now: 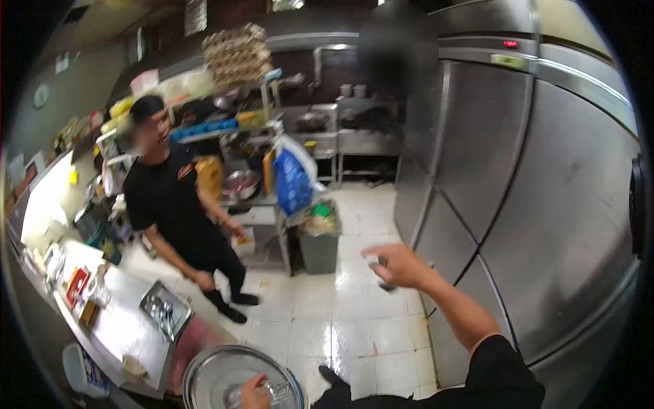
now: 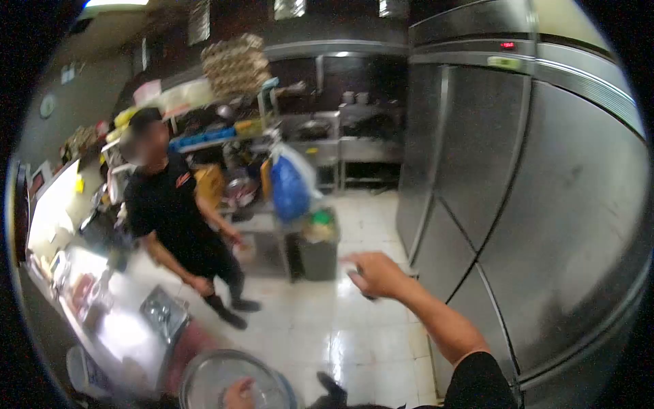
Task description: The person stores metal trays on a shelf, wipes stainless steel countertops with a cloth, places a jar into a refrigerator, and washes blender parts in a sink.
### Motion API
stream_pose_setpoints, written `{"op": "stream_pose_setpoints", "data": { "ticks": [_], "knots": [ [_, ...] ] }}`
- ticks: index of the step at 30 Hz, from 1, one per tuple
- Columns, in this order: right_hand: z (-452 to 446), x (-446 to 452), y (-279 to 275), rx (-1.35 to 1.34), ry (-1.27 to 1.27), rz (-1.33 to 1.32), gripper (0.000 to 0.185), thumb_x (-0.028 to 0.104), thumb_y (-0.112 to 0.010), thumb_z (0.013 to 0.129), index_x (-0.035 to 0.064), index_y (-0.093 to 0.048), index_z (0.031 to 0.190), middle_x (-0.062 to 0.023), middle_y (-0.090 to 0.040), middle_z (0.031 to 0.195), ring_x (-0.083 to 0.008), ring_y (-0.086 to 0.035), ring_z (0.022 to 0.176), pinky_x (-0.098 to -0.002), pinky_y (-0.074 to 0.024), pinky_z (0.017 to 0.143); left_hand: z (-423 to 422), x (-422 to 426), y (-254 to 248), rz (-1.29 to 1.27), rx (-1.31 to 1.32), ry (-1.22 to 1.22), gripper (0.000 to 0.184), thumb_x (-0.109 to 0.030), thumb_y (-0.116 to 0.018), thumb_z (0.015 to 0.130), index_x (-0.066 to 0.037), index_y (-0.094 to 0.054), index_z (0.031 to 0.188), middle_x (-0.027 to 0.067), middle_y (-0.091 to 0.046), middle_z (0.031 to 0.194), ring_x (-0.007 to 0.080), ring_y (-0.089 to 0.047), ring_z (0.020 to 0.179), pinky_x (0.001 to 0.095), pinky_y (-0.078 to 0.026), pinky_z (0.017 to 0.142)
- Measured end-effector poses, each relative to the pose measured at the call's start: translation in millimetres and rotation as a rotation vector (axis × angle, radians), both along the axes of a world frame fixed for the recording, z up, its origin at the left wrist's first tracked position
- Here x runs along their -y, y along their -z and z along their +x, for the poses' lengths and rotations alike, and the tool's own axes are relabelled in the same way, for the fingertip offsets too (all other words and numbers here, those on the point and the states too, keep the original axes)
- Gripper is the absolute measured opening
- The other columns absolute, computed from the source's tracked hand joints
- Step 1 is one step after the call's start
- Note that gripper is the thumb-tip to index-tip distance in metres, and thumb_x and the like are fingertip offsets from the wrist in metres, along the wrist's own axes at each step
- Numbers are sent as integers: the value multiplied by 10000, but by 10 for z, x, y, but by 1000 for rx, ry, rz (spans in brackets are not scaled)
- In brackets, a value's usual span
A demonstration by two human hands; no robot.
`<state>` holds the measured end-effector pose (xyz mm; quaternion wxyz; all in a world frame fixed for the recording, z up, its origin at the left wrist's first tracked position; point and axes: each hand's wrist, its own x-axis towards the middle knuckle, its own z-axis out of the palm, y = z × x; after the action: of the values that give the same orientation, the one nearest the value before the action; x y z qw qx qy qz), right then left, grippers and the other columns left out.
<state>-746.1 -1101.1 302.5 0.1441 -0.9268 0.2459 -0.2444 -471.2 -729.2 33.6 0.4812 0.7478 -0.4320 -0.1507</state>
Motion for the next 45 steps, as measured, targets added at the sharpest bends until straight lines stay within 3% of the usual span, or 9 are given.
{"op": "stream_pose_setpoints", "data": {
  "ticks": [4,7,12,18,21,26,36,42,45],
  "knots": [
    [446,138,1089,-147,-210,323,312,82,-558,845,51,-597,1153,-173,-651,961,-312,-621,895,-375,-493,793,-287,1099,-263,283,-248,123,440,-221,-669,770,-67,-601,1177,175,-658,1010,305,-631,946,359,-491,830],
    [720,206,1458,-174,-1,807,273,68,-534,877,12,-596,1136,-164,-656,953,-260,-628,923,-337,-478,837,54,1995,-2,252,30,274,402,-252,-620,809,-71,-595,1166,185,-649,993,337,-615,939,403,-485,818],
    [1052,412,1918,-93,-29,802,276,97,-493,919,-5,-568,1164,-149,-639,1001,-195,-602,952,-314,-455,857,689,2787,-321,243,-68,142,383,-250,-639,790,-64,-603,1124,160,-651,1005,315,-614,952,405,-479,827],
    [1573,798,2106,-301,-201,838,277,85,-494,897,-25,-572,1139,-150,-635,1028,-227,-596,983,-318,-439,892,1689,2641,328,-506,-882,-1000,350,-367,-545,925,-56,-443,1048,53,-577,735,127,-569,562,288,-475,532],
    [1896,1018,2187,-324,-324,793,256,112,-515,912,-22,-594,1115,-171,-639,1019,-266,-607,970,-339,-454,873,2361,2089,392,-911,-1008,-1525,433,-409,-523,923,-26,-446,1112,170,-582,964,260,-621,781,395,-522,654],
    [2550,1464,2326,-344,-444,933,248,42,-507,903,-18,-583,1132,-128,-636,1018,-197,-591,961,-300,-444,869,2961,1686,513,-1025,-1113,-1469,446,-300,-599,880,20,-457,1156,203,-552,1058,357,-609,890,472,-530,744],
    [4261,2731,2285,-245,-538,822,298,138,-521,924,-17,-558,1176,-98,-618,1022,-182,-578,936,-319,-446,861,3526,1756,620,-1156,-1002,-1534,372,-146,-597,886,59,-467,1167,200,-566,1072,323,-633,838,426,-568,690],
    [5208,2855,2584,-348,-720,827,297,69,-541,899,-15,-557,1184,-104,-619,1048,-164,-583,957,-294,-450,867,3493,2126,284,-868,-986,-1671,508,-348,-572,905,-10,-439,1260,204,-553,1129,305,-594,950,381,-523,778],
    [5461,2373,2434,-392,-913,856,273,95,-520,918,-16,-572,1162,-106,-639,1045,-175,-581,986,-285,-419,911,2932,2692,461,-453,-1047,-1344,657,-492,-611,840,-68,-419,1303,177,-511,1217,306,-581,964,419,-496,787]
  ]
}}
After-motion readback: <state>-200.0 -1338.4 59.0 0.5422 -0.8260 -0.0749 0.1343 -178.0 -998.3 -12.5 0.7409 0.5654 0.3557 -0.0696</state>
